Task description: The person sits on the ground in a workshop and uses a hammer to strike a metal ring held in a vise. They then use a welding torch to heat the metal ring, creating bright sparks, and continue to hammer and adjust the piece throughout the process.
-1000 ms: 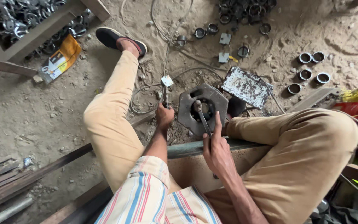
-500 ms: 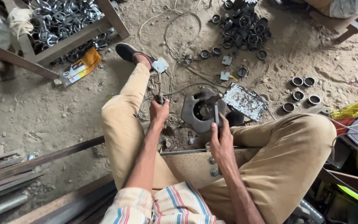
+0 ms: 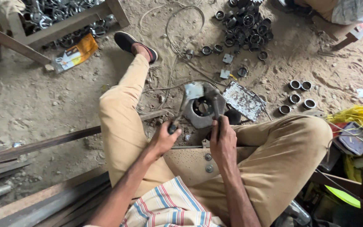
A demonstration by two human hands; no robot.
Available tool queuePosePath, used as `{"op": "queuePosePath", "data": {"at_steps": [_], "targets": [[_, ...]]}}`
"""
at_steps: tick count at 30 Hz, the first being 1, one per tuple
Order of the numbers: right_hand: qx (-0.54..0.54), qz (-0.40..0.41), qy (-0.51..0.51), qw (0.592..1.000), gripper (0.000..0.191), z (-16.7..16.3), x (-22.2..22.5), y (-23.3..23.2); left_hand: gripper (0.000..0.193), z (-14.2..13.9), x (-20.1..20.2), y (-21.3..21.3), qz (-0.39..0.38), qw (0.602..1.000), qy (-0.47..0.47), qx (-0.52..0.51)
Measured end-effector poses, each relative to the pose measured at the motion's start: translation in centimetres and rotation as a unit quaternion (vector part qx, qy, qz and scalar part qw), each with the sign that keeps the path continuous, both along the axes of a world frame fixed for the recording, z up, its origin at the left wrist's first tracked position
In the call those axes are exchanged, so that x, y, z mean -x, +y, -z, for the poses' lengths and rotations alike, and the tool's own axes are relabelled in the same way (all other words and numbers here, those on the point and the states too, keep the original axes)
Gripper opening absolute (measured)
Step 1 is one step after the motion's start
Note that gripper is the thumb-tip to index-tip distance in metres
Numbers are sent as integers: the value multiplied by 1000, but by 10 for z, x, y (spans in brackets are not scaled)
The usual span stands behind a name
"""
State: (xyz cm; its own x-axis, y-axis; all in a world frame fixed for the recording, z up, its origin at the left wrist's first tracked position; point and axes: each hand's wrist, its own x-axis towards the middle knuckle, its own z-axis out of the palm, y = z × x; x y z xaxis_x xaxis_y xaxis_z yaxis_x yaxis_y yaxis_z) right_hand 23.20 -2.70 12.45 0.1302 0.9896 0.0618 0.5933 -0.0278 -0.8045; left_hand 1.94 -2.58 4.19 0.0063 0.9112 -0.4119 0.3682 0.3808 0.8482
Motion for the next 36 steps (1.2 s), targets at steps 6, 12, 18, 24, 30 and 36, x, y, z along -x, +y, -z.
{"op": "queuePosePath", "data": {"at_steps": [6, 12, 18, 24, 30, 36], "targets": [[-130, -35, -20, 991, 39, -17, 4, -1, 30, 15, 17, -24, 13, 999, 5, 34], [-93, -59, -58, 992, 44, -29, 13, 11, 30, 7, 9, -15, 70, 989, 85, 95], [-91, -90, -101, 987, 47, -22, 21, 15, 36, 4, 10, -15, 61, 994, 43, 77], [-136, -68, -68, 986, 46, -21, 17, 16, 38, 12, 9, -12, 69, 995, 53, 55], [-41, -92, -94, 990, 48, -16, 22, 16, 47, 22, 9, -18, 52, 996, 55, 45], [-163, -73, -27, 984, 47, -8, 13, 9, 46, 24, 6, -16, 56, 997, 55, -23]]}}
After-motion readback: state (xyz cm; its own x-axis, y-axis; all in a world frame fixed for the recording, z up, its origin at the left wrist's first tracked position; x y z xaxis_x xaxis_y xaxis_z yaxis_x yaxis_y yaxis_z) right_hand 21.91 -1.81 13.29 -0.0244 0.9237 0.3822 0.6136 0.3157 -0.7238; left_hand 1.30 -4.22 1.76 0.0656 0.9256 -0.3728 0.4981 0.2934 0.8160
